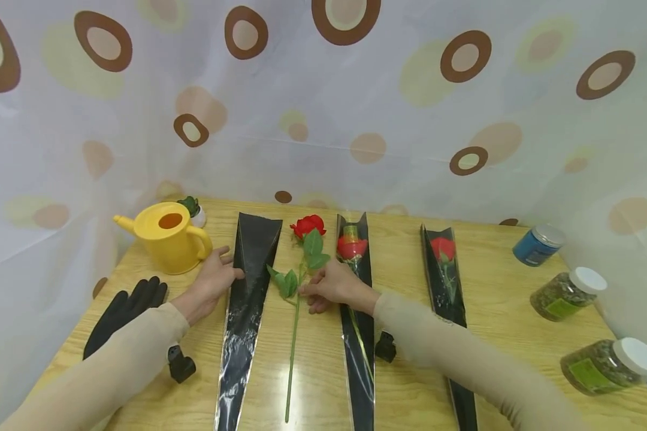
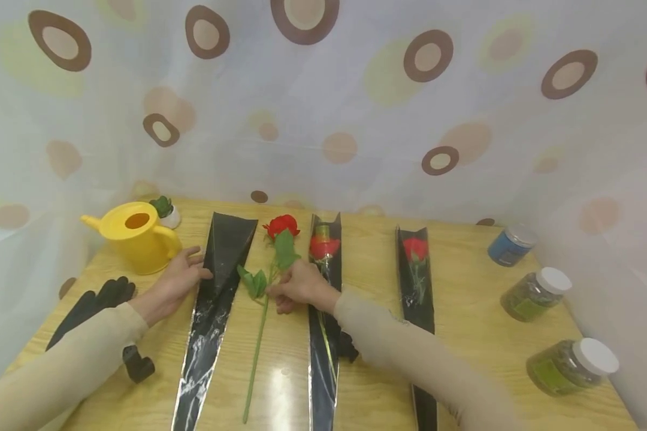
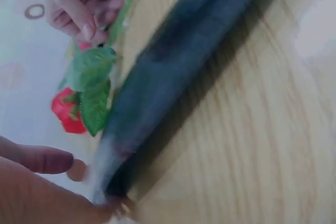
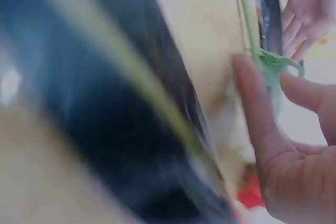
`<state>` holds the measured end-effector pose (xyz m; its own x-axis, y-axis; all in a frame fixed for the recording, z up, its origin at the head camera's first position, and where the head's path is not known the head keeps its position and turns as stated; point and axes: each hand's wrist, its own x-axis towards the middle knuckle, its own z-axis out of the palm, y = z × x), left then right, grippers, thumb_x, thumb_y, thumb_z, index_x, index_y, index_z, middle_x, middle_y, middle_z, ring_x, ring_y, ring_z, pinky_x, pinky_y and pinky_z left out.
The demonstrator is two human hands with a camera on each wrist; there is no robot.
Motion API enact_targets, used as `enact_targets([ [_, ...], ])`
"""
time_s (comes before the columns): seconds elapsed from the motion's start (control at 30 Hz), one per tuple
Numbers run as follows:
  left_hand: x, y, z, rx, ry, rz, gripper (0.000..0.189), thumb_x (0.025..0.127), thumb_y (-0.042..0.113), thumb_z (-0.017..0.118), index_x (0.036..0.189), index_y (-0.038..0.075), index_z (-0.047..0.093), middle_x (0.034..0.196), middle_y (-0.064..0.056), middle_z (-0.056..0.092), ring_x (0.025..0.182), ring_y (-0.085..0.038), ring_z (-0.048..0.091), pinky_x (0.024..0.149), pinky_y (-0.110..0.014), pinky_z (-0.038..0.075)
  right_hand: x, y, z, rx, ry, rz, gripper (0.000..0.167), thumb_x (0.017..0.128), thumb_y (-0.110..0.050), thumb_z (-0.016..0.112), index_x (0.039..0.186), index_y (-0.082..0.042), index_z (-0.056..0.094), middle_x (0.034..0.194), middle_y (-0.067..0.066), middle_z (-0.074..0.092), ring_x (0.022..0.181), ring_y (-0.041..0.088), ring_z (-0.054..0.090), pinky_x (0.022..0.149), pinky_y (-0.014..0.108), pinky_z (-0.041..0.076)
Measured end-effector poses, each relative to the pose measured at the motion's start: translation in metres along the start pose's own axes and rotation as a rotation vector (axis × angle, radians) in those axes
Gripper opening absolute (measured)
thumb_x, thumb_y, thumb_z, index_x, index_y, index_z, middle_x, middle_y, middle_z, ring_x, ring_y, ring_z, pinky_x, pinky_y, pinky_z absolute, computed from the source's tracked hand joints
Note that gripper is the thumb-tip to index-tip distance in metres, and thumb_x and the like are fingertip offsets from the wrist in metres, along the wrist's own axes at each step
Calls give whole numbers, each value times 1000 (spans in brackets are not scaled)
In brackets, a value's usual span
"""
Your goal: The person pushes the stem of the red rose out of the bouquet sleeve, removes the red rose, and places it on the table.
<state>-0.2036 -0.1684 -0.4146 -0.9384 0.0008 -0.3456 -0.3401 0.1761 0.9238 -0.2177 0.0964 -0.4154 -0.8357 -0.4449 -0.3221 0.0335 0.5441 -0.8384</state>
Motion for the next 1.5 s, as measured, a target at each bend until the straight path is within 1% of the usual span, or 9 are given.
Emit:
enact_targets([
  [0.17, -16, 12, 2, 159, 12, 56, 79, 96, 6, 52, 156, -1, 0, 161, -22, 5, 147, -38, 9, 114, -53, 17, -26, -1, -36, -243, -8, -111, 33, 97, -24, 67, 77, 1, 73, 64, 9, 68, 56, 22, 69, 54, 36, 57],
  [0.33, -37, 22, 19, 251, 56, 278, 67, 97, 1, 52, 154, -1, 17, 154, -24, 20, 143, -37, 22, 111, -51, 26, -45, 2, -72, -212, 31, -84, 27, 98, -22, 65, 96, 4, 69, 76, 13, 69, 62, 30, 70, 59, 42, 57],
  [0.43, -50, 28, 39, 183, -14, 348, 61, 96, -2, 54, 151, 1, 27, 149, -20, 31, 138, -33, 33, 109, -48, 32, -53, 6, -90, -211, 83, -66, 29, 99, -23, 64, 105, 5, 67, 82, 15, 70, 68, 33, 70, 62, 44, 57],
  [0.67, -68, 39, 85, -66, -284, 109, 60, 94, 6, 56, 149, 4, 32, 143, -19, 39, 127, -33, 44, 107, -52, 32, -55, 18, -109, -335, 246, -57, 41, 97, -31, 66, 120, 3, 62, 97, 17, 67, 69, 30, 69, 59, 42, 57],
  [0.83, -72, 34, 121, -34, -403, -21, 75, 89, 11, 62, 153, -1, 23, 150, -21, 31, 130, -40, 40, 109, -53, 28, -45, 38, -108, -263, 235, 58, 63, 95, -42, 67, 132, 7, 52, 103, 20, 67, 67, 27, 70, 59, 40, 57],
  [1.0, -70, 27, 153, 123, -424, -13, 79, 87, 13, 65, 153, -1, 26, 155, -21, 23, 141, -39, 24, 110, -55, 23, -35, 55, -101, -129, 223, 124, 68, 92, -45, 68, 130, 9, 53, 97, 17, 70, 66, 26, 70, 59, 38, 57],
  [1.2, -67, 23, 171, 330, -451, 36, 74, 88, 19, 66, 153, 5, 33, 156, -21, 16, 142, -39, 18, 108, -57, 25, -27, 53, -89, 112, 187, 184, 71, 90, -44, 72, 133, 9, 51, 102, 22, 67, 72, 30, 71, 62, 43, 58],
  [1.3, -66, 22, 178, 433, -464, 85, 68, 89, 20, 65, 150, 4, 40, 157, -21, 15, 142, -41, 18, 108, -58, 27, -26, 51, -85, 98, 202, 203, 71, 89, -43, 74, 133, 8, 51, 98, 20, 67, 68, 29, 70, 59, 41, 58],
  [1.5, -68, 19, 183, 569, -445, 171, 59, 87, 21, 67, 139, -2, 53, 156, -21, 19, 142, -38, 21, 108, -54, 29, -23, 56, -79, 80, 217, 206, 39, 89, -35, 76, 91, 1, 60, 72, 11, 61, 54, 22, 64, 53, 38, 56],
])
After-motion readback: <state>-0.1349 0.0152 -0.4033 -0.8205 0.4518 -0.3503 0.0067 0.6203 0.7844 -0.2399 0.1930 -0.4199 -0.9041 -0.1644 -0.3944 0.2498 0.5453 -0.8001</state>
